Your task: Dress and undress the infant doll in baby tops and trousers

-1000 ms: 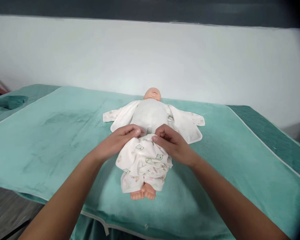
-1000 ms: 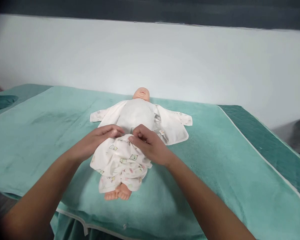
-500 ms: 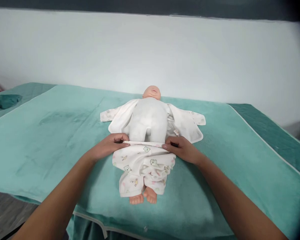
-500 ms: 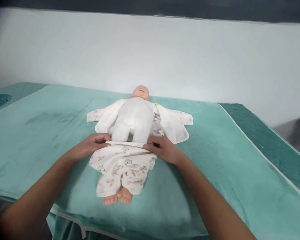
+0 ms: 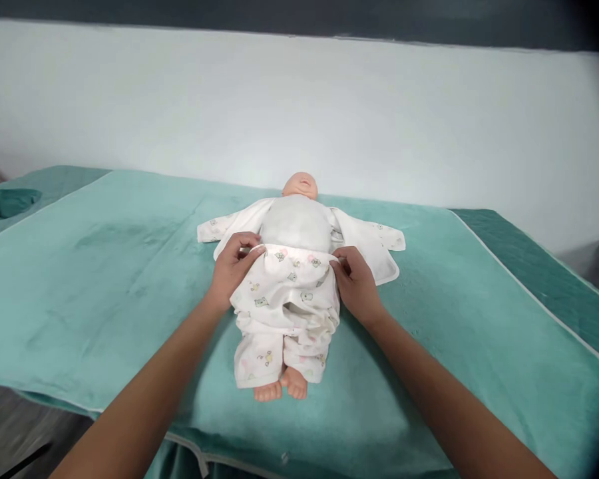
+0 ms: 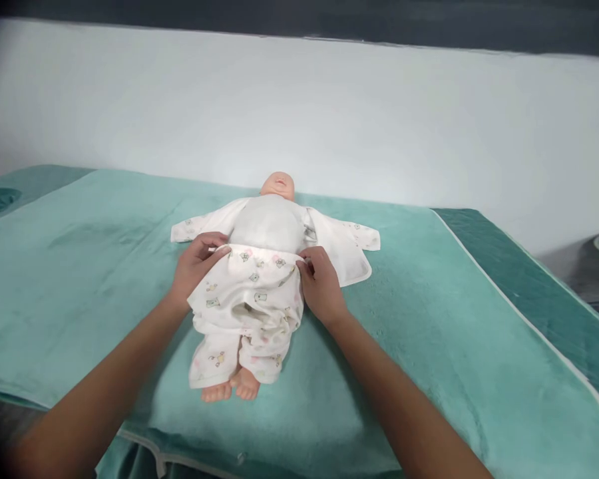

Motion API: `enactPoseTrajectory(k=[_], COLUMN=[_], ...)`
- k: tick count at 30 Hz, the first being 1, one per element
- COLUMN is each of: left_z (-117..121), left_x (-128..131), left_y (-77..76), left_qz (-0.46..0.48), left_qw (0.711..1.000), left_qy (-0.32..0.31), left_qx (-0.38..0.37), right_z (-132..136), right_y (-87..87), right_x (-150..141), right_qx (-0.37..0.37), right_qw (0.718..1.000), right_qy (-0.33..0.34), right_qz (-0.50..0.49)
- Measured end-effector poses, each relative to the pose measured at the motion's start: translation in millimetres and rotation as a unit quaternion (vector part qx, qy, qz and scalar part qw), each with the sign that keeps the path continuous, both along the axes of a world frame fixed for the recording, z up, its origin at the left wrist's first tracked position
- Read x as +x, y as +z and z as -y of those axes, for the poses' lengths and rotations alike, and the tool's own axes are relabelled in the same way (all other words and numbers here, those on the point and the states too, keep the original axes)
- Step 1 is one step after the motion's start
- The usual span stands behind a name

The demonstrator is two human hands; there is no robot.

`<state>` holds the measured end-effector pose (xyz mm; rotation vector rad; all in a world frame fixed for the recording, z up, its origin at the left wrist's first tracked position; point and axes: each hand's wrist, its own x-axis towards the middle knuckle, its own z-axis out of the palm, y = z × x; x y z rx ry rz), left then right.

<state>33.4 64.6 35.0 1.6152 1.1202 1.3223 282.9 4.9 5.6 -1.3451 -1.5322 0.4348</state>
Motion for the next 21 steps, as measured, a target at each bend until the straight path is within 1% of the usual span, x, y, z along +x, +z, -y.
enactPoseTrajectory(k=[2, 3, 4, 6, 9, 11, 13, 15, 17, 19, 21], left_z=[-4, -7, -10, -21, -44, -60, -71, -73, -67, -59, -51], left_x=[3, 4, 5, 6, 12, 17, 20, 19, 13, 6, -1], left_y=[0.6, 1.1, 1.8, 2.9, 1.5, -3.0, -9.1, -14.0, -15.5, -13.3, -9.2], left_qz=[0.020, 0.030, 0.034, 0.015, -0.023, -0.011, 0.012, 0.021, 0.017, 0.008, -0.008], left_qw=[1.000, 0.999, 0.999, 0.999, 0.999, 0.998, 0.998, 0.997, 0.994, 0.990, 0.986], left_qy=[-0.016, -0.023, -0.024, -0.004, 0.033, 0.037, 0.036, 0.026, -0.002, -0.038, -0.060], left_qx=[-0.007, -0.016, -0.024, -0.034, -0.038, -0.041, -0.051, -0.073, -0.105, -0.134, -0.157], right_z=[-5, -8, -12, -23, -45, -59, -67, -69, -65, -61, -57], right_y=[0.6, 2.1, 4.1, 8.3, 11.6, 9.7, 5.0, -0.7, -4.7, -5.5, -3.3], right_x=[-5, -7, -7, -6, -1, 2, 4, 5, 7, 10, 14], right_qx=[0.056, 0.065, 0.059, 0.023, -0.032, -0.057, -0.076, -0.094, -0.121, -0.147, -0.163], right_qw=[0.998, 0.998, 0.998, 0.999, 0.996, 0.992, 0.985, 0.976, 0.965, 0.957, 0.955], right_qy=[-0.016, -0.019, -0.024, -0.045, -0.069, -0.049, -0.019, 0.002, 0.021, 0.039, 0.058], right_qz=[0.012, 0.014, 0.014, 0.004, -0.048, -0.103, -0.154, -0.198, -0.234, -0.246, -0.243])
